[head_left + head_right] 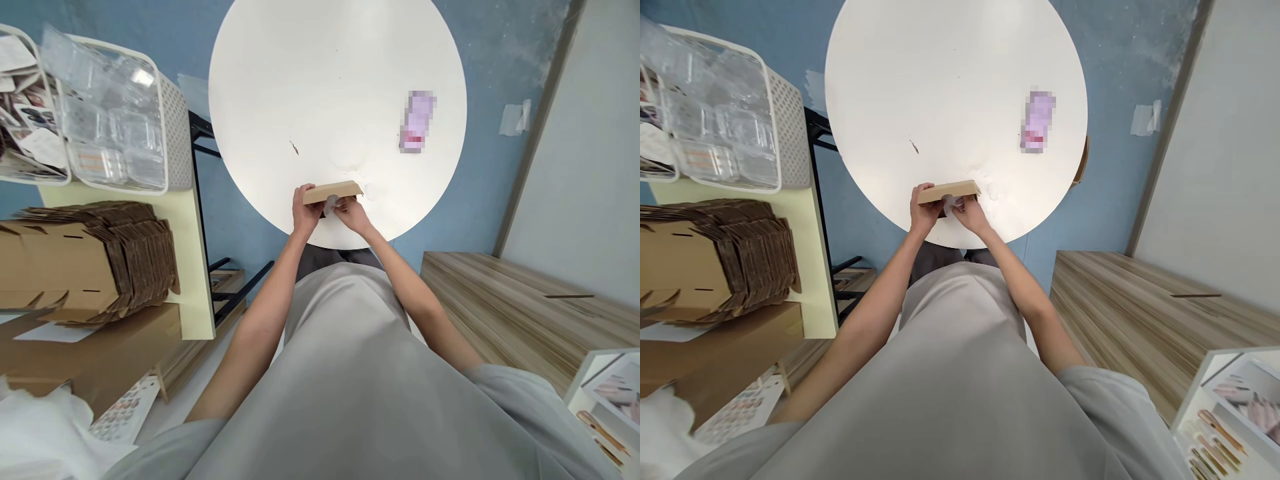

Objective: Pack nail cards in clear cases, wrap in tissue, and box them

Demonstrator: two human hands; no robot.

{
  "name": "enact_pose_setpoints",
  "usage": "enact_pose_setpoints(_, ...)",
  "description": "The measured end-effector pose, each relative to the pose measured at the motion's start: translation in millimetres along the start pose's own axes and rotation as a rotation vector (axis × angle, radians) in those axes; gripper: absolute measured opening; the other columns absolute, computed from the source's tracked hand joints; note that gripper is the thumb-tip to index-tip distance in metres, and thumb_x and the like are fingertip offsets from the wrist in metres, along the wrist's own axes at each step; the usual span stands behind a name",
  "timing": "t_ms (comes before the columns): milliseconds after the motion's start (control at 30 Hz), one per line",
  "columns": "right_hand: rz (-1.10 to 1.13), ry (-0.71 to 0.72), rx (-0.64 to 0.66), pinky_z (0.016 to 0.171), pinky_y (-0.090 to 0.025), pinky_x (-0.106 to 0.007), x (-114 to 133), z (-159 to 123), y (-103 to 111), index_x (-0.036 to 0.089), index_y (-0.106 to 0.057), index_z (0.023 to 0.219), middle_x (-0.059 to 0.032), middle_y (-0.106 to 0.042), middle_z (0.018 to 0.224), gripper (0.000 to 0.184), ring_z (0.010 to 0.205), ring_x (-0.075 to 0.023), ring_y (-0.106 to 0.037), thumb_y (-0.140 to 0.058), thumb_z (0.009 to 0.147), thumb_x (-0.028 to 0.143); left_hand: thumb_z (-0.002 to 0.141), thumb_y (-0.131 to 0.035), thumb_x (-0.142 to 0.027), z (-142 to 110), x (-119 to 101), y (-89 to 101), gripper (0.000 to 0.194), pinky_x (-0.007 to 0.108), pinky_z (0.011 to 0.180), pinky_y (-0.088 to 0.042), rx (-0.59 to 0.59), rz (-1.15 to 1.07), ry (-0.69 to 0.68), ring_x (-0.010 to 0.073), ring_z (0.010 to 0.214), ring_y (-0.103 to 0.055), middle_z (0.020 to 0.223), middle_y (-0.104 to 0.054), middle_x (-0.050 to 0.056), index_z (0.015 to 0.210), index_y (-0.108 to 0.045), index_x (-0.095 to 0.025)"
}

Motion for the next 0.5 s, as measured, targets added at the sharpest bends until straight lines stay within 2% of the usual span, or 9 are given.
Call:
enact_pose_setpoints(67, 0.080, 0.032, 0.024, 0.104, -0.067, -0.044, -9, -14, 20, 0.021, -0.074, 0.111, -0.0129, -0.084, 0.126, 0.015, 0.112, -0.0286, -0.082, -0.068, 0.100, 0.030, 0.094, -0.080, -0.034, 0, -1, 1.7, 0.037, 0.045, 0.108, -0.061, -0.032, -0.024, 0.006, 0.0302, 0.126, -0.069, 0.135, -0.066, 0.013, 0.127, -0.063, -0.028)
enact_pose_setpoints(133, 0.040, -0.029, -0.118, 0.105, -0.066, -0.047, -22, -20, 49, 0.020, -0.074, 0.108, -0.0133, -0.085, 0.116, 0.017, 0.107, -0.0288, -0.082, -0.063, 0.102, 0.032, 0.094, -0.082, -0.033, 0, -1, 1.9, 0.036, 0.046, 0.108, -0.061, -0.030, -0.020, 0.029, 0.0302, 0.124, -0.069, 0.134, -0.067, 0.012, 0.125, -0.064, -0.029)
enact_pose_setpoints(167, 0.019, -0.075, -0.224, 0.103, -0.066, -0.048, -29, -20, 63, 0.019, -0.073, 0.115, -0.0154, -0.084, 0.120, 0.022, 0.105, -0.0291, -0.081, -0.067, 0.101, 0.034, 0.093, -0.082, -0.034, 1, -1, 1.8, 0.036, 0.047, 0.107, -0.062, -0.025, -0.018, 0.045, 0.0300, 0.123, -0.069, 0.135, -0.067, 0.012, 0.125, -0.065, -0.030)
enact_pose_setpoints(233, 0.027, -0.082, -0.266, 0.099, -0.067, -0.047, -34, -9, 77, 0.018, -0.067, 0.132, -0.0189, -0.079, 0.136, 0.038, 0.109, -0.0288, -0.080, -0.073, 0.097, 0.032, 0.094, -0.083, -0.036, 2, 0, 1.1, 0.036, 0.046, 0.106, -0.062, -0.014, -0.018, 0.070, 0.0293, 0.123, -0.069, 0.136, -0.067, 0.013, 0.125, -0.065, -0.030)
enact_pose_setpoints(267, 0.033, -0.057, -0.242, 0.099, -0.067, -0.046, -33, 0, 79, 0.018, -0.066, 0.132, -0.0191, -0.079, 0.138, 0.039, 0.110, -0.0286, -0.079, -0.073, 0.096, 0.031, 0.094, -0.083, -0.036, 3, 1, 0.8, 0.036, 0.046, 0.106, -0.062, -0.013, -0.017, 0.077, 0.0290, 0.123, -0.070, 0.136, -0.067, 0.012, 0.125, -0.066, -0.029)
enact_pose_setpoints(367, -0.018, 0.033, -0.135, 0.099, -0.066, -0.048, -24, 21, 71, 0.021, -0.066, 0.116, -0.0155, -0.082, 0.124, 0.018, 0.105, -0.0297, -0.078, -0.066, 0.102, 0.032, 0.093, -0.083, -0.035, 5, 5, -0.3, 0.036, 0.044, 0.104, -0.062, -0.015, -0.018, 0.105, 0.0270, 0.117, -0.071, 0.135, -0.068, 0.011, 0.124, -0.066, -0.028)
enact_pose_setpoints(500, -0.165, 0.065, -0.162, 0.097, -0.064, -0.051, -14, 18, 55, 0.024, -0.062, 0.107, -0.0142, -0.079, 0.112, 0.010, 0.098, -0.0319, -0.074, -0.057, 0.108, 0.033, 0.094, -0.083, -0.036, 7, 7, -1.1, 0.039, 0.041, 0.099, -0.063, -0.009, -0.026, 0.117, 0.0238, 0.109, -0.072, 0.136, -0.067, 0.009, 0.128, -0.065, -0.030)
Point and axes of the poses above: each hand's wrist, its own z-axis towards the middle knuckle, its own y-axis out of the back of the hand, x = y × z, the point moved 5 cm from there along z, towards the middle knuckle
